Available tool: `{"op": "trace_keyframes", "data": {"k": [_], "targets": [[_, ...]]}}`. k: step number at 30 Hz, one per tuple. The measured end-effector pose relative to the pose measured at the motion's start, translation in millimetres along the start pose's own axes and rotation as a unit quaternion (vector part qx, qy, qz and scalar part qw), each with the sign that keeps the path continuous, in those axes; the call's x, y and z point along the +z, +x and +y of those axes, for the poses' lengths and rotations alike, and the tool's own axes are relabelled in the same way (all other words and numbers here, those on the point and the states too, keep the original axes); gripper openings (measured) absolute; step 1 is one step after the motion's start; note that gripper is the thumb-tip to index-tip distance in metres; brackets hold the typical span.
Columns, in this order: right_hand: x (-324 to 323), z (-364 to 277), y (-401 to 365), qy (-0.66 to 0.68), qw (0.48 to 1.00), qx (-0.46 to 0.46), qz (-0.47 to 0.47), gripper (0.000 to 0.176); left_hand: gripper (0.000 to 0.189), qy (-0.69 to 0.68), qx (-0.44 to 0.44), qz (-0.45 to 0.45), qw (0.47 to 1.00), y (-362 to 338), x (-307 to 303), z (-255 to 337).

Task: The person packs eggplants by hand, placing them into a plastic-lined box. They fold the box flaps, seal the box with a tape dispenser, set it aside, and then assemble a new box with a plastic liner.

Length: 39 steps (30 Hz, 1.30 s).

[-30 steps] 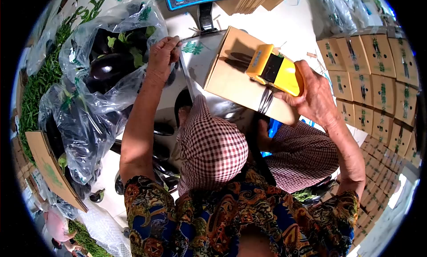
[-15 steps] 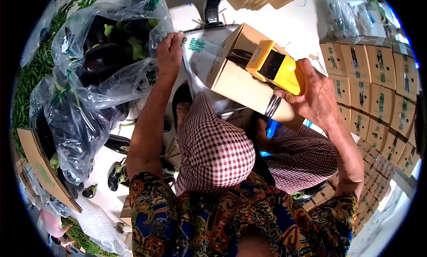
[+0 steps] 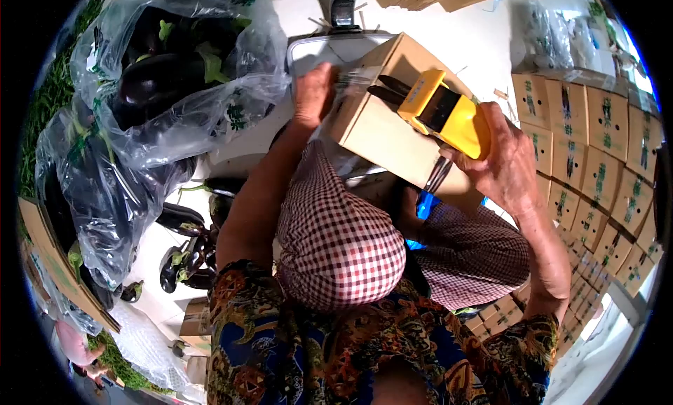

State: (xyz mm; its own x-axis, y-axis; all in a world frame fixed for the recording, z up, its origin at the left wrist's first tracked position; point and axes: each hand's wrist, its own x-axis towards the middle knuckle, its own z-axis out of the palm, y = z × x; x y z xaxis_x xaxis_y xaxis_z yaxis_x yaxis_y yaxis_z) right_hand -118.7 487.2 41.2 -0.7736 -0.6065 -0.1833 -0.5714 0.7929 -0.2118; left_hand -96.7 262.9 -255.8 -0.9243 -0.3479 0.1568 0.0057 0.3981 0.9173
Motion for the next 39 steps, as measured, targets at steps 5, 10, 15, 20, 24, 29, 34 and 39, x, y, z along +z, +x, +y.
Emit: {"op": "trace_keyframes", "data": {"k": [5,10,15,20,24,29,34,39], "targets": [[6,-2,8,-0.002,1.0,0.007,-0.021,0.054,0.014,-0.113,-0.169,-0.145,0.968,0,5,8],[8,-5,7,0.033,0.999,0.024,-0.005,0.047,0.021,-0.03,0.01,-0.182,0.983,3,-9,13],[8,-6,8,0.042,0.999,0.021,0.003,0.047,0.022,0.041,0.006,-0.216,0.975,-9,18,-34],[4,-6,8,0.03,0.997,0.06,-0.027,0.054,0.033,-0.006,-0.122,-0.181,0.976,34,4,-6],[8,3,6,0.019,0.999,0.037,-0.019,0.058,0.031,-0.152,0.09,-0.105,0.979,33,90,-63],[2,3,6,0.055,0.996,0.06,-0.027,0.055,0.037,-0.16,0.063,-0.096,0.98,31,72,-41],[6,7,2,0.098,0.994,0.055,0.005,0.047,0.06,-0.276,-0.255,-0.21,0.902,56,2,107],[4,12,-2,0.121,0.991,0.05,0.02,0.049,0.065,-0.038,-0.048,-0.203,0.977,60,2,151]]}}
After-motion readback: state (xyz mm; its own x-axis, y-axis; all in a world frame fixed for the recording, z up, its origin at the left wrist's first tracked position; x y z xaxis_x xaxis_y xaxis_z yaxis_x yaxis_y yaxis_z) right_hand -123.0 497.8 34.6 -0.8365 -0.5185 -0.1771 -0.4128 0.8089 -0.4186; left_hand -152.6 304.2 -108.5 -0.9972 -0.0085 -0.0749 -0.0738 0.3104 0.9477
